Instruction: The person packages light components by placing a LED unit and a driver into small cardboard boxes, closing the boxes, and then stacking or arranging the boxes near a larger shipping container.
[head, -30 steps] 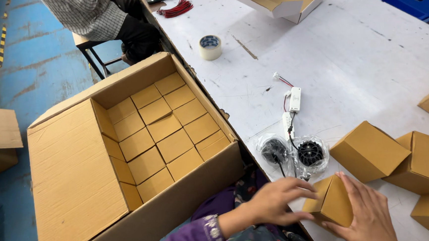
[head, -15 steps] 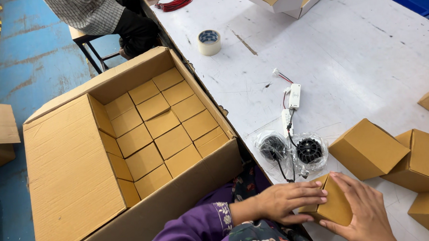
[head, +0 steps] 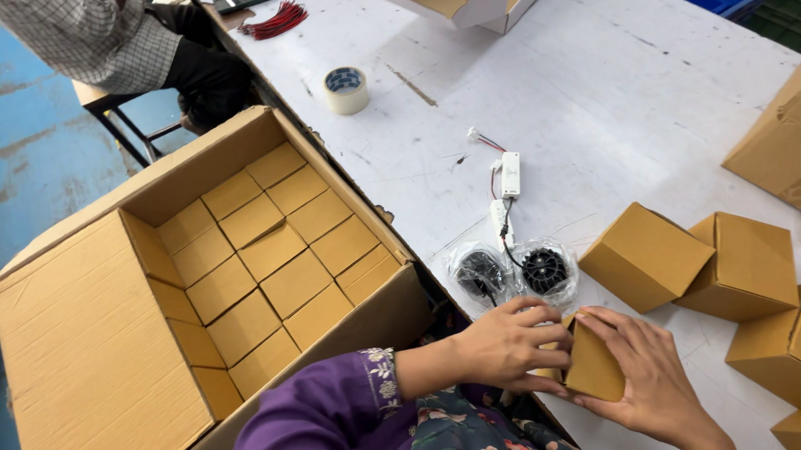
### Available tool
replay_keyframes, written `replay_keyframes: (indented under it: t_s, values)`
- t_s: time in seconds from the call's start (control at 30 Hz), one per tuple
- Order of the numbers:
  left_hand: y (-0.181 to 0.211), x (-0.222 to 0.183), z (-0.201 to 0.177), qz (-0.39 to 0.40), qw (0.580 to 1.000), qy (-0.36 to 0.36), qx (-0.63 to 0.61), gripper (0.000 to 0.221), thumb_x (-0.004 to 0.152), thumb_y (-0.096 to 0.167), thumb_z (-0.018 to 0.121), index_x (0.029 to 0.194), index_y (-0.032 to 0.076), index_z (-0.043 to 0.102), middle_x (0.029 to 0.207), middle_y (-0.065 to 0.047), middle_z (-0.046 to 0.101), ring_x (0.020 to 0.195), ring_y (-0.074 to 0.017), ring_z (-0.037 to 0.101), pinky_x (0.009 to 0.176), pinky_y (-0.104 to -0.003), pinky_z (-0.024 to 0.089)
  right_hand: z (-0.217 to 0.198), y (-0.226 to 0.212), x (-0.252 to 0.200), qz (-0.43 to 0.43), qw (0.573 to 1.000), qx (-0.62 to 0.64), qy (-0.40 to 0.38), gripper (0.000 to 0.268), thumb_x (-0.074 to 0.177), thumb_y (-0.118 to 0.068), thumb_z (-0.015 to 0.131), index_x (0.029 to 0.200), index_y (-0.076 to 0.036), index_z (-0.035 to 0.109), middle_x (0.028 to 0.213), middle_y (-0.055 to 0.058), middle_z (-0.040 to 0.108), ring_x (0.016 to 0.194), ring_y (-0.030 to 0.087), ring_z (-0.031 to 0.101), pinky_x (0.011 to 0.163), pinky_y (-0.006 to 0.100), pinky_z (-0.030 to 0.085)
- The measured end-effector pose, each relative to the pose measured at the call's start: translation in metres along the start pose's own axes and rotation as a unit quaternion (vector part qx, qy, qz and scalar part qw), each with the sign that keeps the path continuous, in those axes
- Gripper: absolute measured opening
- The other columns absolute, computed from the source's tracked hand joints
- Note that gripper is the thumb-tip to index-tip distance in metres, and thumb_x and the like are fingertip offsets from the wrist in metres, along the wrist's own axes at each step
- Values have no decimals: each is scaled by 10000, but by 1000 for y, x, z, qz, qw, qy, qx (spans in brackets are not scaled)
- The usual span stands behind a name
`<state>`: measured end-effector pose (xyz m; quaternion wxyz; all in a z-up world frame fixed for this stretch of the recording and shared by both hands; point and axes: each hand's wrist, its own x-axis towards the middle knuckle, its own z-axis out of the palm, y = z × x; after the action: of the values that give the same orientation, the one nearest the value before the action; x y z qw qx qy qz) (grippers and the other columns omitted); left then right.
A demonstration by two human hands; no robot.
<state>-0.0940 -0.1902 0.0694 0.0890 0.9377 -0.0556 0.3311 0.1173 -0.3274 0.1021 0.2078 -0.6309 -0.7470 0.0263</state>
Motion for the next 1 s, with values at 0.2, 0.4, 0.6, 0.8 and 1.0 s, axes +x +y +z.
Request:
replay_keyframes:
  t_s: [0.2, 0.4, 0.6, 0.8, 1.0]
  values:
    - [-5, -4, 0, 4, 996, -85, 22, 272, 863, 479, 727, 964, 227, 713, 1149, 3, 561, 1245, -244, 527, 1089, -479, 418, -1, 5, -2, -4, 1000, 1, -15, 1070, 488, -494, 888, 1415, -161, 470, 1420, 51, 477, 1312, 268, 438, 1075, 492, 284]
    - [-23, -6, -11, -24, 998, -37, -51, 259, 840, 408, 743, 924, 170, 681, 1324, -64, 553, 1314, -301, 530, 1033, -455, 456, -3, 8, -2, -11, 1000, 15, -17, 1041, 503, -497, 888, 1398, -162, 475, 1429, 53, 477, 1321, 284, 433, 1065, 485, 296]
    - [-23, -12, -13, -129, 989, 16, -71, 413, 884, 262, 772, 1273, 213, 642, 1445, -157, 501, 1244, -328, 561, 1052, -454, 499, -8, 22, -17, -5, 998, 57, 23, 1052, 493, -456, 904, 1407, -179, 465, 1455, 41, 482, 1363, 262, 423, 1094, 475, 292]
    - [-25, 19, 13, -183, 968, 164, -44, 690, 913, 239, 789, 1502, 248, 431, 1464, -129, 479, 1310, -335, 520, 1103, -470, 458, 17, 60, -63, 86, 905, 416, -7, 1175, 564, -151, 919, 1532, -163, 254, 1590, 129, 266, 1498, 301, 250, 1172, 490, 228]
    - [-43, 66, 54, -193, 977, 61, 72, 613, 821, 326, 748, 1389, 246, 533, 1448, -146, 497, 1408, -323, 447, 1178, -581, 334, 75, 112, -109, 74, 857, 510, 23, 1216, 637, -174, 939, 1556, -178, 144, 1574, 195, 251, 1470, 366, 256, 1146, 542, 238]
